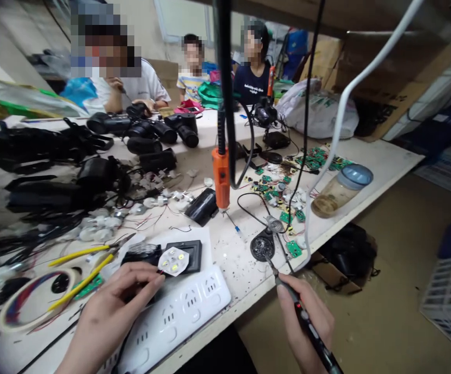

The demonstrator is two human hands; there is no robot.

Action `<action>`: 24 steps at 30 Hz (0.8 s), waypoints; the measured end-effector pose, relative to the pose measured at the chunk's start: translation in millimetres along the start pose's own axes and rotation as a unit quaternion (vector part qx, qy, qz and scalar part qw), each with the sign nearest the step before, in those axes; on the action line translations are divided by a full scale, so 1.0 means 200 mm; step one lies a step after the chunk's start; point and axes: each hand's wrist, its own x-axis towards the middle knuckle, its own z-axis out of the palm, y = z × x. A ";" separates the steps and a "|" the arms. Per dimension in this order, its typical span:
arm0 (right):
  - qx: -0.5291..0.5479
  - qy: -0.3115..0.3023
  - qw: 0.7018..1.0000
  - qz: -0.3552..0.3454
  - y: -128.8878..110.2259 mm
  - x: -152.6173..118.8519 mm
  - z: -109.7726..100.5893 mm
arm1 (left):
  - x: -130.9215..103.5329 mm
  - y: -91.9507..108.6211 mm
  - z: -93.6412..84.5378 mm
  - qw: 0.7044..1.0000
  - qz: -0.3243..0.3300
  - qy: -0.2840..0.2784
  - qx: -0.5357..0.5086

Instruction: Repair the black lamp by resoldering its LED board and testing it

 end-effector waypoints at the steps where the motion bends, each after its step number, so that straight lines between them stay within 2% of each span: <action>1: 0.002 -0.006 1.000 -0.003 0.01 0.01 0.00 | 0.00 0.00 0.00 1.000 0.000 0.003 0.003; 7: 0.040 -0.018 0.998 -0.050 0.02 0.10 0.11 | -0.01 0.00 -0.01 0.999 -0.016 0.016 0.028; 11: 0.047 -0.012 0.997 -0.052 0.03 0.11 0.17 | -0.01 -0.02 -0.02 0.998 -0.013 0.027 0.061; 24: 0.029 -0.020 0.997 -0.075 0.00 0.14 0.19 | -0.01 -0.02 -0.03 0.998 -0.033 0.031 0.050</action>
